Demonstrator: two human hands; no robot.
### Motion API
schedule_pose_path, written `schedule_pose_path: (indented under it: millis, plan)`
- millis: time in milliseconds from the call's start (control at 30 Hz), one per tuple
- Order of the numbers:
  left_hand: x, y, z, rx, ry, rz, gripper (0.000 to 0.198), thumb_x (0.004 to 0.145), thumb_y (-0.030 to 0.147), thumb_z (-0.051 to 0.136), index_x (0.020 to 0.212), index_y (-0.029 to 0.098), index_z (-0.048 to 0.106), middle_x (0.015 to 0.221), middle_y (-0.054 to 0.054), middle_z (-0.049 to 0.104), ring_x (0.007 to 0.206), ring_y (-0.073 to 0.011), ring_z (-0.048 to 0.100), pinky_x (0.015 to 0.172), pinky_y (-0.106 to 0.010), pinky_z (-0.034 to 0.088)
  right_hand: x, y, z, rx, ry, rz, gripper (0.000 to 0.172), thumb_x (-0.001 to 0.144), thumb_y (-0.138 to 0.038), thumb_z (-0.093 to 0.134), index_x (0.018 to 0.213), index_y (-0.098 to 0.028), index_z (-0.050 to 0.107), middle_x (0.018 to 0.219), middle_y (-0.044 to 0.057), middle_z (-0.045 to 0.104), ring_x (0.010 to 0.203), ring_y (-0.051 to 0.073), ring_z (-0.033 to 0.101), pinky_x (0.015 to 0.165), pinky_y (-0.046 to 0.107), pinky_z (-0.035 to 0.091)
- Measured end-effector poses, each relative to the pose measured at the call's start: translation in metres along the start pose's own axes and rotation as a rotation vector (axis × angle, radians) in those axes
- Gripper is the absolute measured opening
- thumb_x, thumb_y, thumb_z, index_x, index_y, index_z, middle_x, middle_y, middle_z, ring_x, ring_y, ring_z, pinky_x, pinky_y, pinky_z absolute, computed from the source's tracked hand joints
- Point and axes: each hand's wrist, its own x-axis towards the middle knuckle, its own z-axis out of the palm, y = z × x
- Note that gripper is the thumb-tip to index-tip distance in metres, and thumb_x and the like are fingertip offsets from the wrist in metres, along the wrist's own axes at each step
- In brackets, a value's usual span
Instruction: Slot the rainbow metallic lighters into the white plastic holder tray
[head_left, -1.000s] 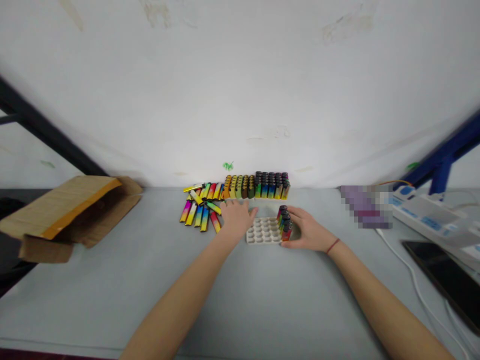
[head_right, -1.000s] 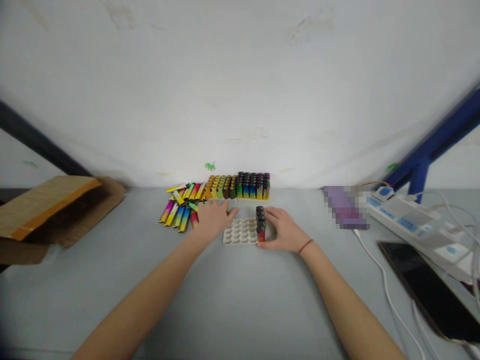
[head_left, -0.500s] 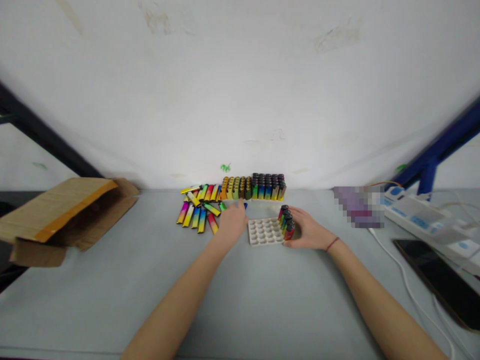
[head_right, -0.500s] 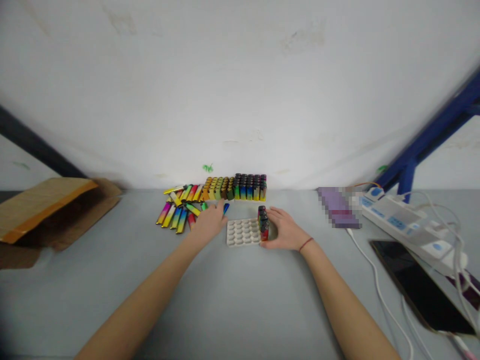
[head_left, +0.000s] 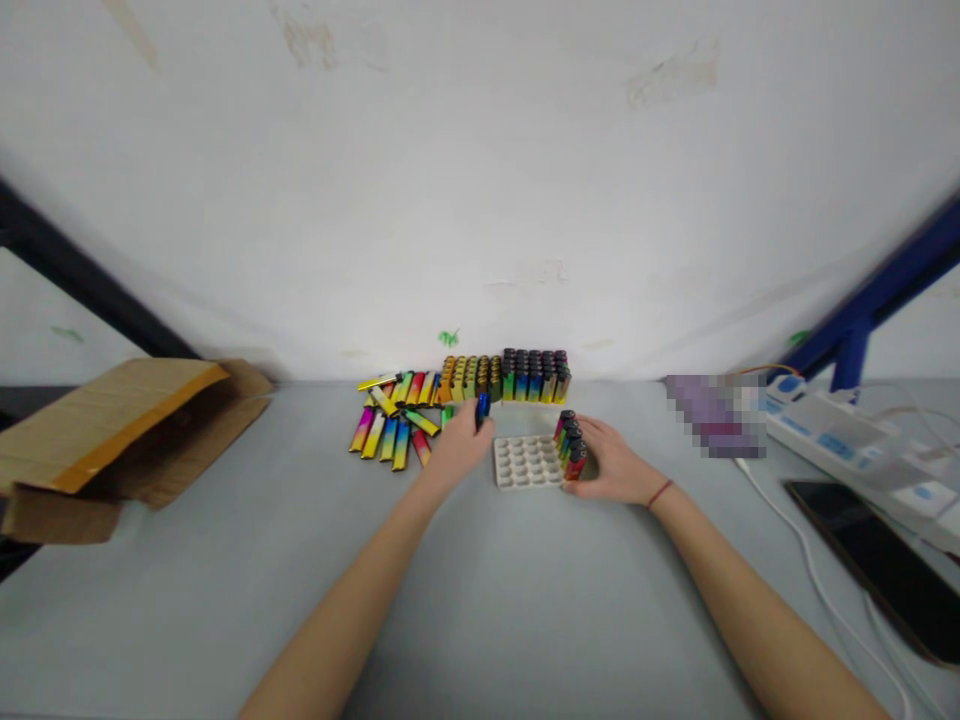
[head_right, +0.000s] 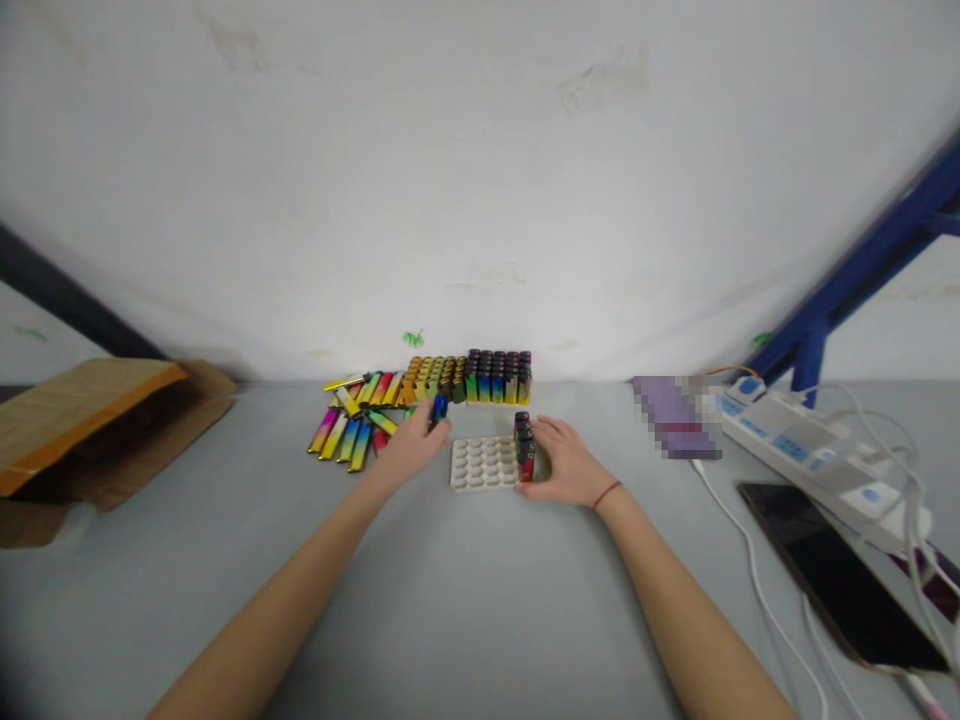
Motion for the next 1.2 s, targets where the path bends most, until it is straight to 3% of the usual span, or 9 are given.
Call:
schedule_pose_path:
  millis: [100, 167, 333, 467, 567, 767, 933, 1033, 1200]
  plan:
    - [-0.007, -0.002, 0.004, -0.449, -0.018, -0.059, 0.008, 0.084, 0.023, 0.044, 0.086, 0.02, 0.052, 0.07, 0.002, 0.058, 0.066, -0.014, 0.057, 0.066, -0.025, 0.045, 0.0, -0.001, 0.0, -0.02, -0.002, 0.009, 0.083, 0.067, -0.049, 0.073, 0.138, -0.013, 0.051, 0.141, 0.019, 0.055, 0.135, 0.037, 0.045, 0.112, 0.055, 0.035]
    - [-0.013, -0.003, 0.009, -0.626, 0.022, -0.081, 0.008, 0.084, 0.027, 0.047, 0.087, 0.021, 0.05, 0.063, 0.006, 0.048, 0.058, -0.0114, 0.049, 0.059, -0.023, 0.04, 0.0, -0.002, 0.0, -0.025, 0.002, 0.007, 0.082, 0.067, -0.048, 0.073, 0.138, -0.015, 0.051, 0.141, 0.018, 0.055, 0.135, 0.037, 0.045, 0.112, 0.056, 0.035]
    - [-0.022, -0.006, 0.016, -0.74, 0.151, -0.077, 0.032, 0.084, 0.047, 0.061, 0.099, 0.023, 0.047, 0.064, 0.009, 0.043, 0.05, -0.0076, 0.042, 0.05, -0.02, 0.035, -0.001, -0.003, 0.001, -0.027, 0.012, 0.012, 0.081, 0.067, -0.049, 0.072, 0.139, -0.017, 0.051, 0.142, 0.017, 0.055, 0.134, 0.037, 0.045, 0.111, 0.056, 0.035]
    - [-0.024, -0.008, 0.012, -0.84, 0.128, -0.025, 0.038, 0.087, 0.055, 0.055, 0.104, 0.021, 0.052, 0.071, 0.005, 0.051, 0.051, -0.0073, 0.046, 0.048, -0.021, 0.038, -0.002, -0.002, 0.001, -0.039, 0.011, 0.009, 0.079, 0.069, -0.049, 0.072, 0.138, -0.017, 0.052, 0.141, 0.017, 0.055, 0.133, 0.037, 0.046, 0.11, 0.056, 0.036]
    - [-0.027, -0.005, 0.008, -1.013, 0.099, -0.099, 0.045, 0.086, 0.06, 0.053, 0.109, 0.022, 0.052, 0.068, 0.006, 0.049, 0.05, -0.0077, 0.044, 0.048, -0.02, 0.04, -0.002, -0.002, 0.001, -0.054, 0.004, 0.01, 0.077, 0.07, -0.05, 0.072, 0.135, -0.015, 0.053, 0.14, 0.018, 0.056, 0.133, 0.037, 0.046, 0.111, 0.055, 0.036]
    - [-0.03, 0.002, 0.001, -1.293, -0.013, -0.389, 0.052, 0.082, 0.071, 0.043, 0.072, 0.02, 0.047, 0.051, 0.009, 0.032, 0.039, -0.006, 0.03, 0.041, -0.019, 0.033, -0.003, -0.002, 0.002, -0.064, 0.015, 0.006, 0.075, 0.071, -0.052, 0.072, 0.135, -0.016, 0.054, 0.14, 0.017, 0.056, 0.133, 0.037, 0.046, 0.11, 0.056, 0.036]
    - [-0.031, 0.004, -0.001, -1.312, 0.034, -0.435, 0.048, 0.087, 0.054, 0.035, 0.053, 0.021, 0.036, 0.042, 0.008, 0.023, 0.034, -0.0057, 0.02, 0.035, -0.017, 0.021, -0.004, -0.004, 0.002, -0.094, 0.021, 0.012, 0.075, 0.071, -0.052, 0.072, 0.134, -0.015, 0.055, 0.141, 0.018, 0.055, 0.132, 0.037, 0.046, 0.11, 0.055, 0.036]
    - [-0.032, 0.005, -0.002, -1.34, 0.032, -0.457, 0.046, 0.089, 0.044, 0.031, 0.049, 0.021, 0.033, 0.04, 0.007, 0.02, 0.033, -0.0055, 0.015, 0.033, -0.016, 0.015, -0.004, -0.005, 0.002, -0.101, 0.021, 0.018, 0.075, 0.072, -0.052, 0.071, 0.135, -0.014, 0.054, 0.141, 0.018, 0.055, 0.133, 0.037, 0.046, 0.11, 0.055, 0.036]
    - [-0.03, 0.009, -0.003, -1.344, 0.118, -0.492, 0.045, 0.09, 0.04, 0.031, 0.049, 0.021, 0.031, 0.038, 0.008, 0.019, 0.032, -0.0054, 0.013, 0.033, -0.016, 0.014, -0.004, -0.004, 0.003, -0.098, 0.02, 0.027, 0.077, 0.071, -0.053, 0.071, 0.135, -0.014, 0.054, 0.141, 0.019, 0.055, 0.132, 0.038, 0.045, 0.109, 0.056, 0.036]
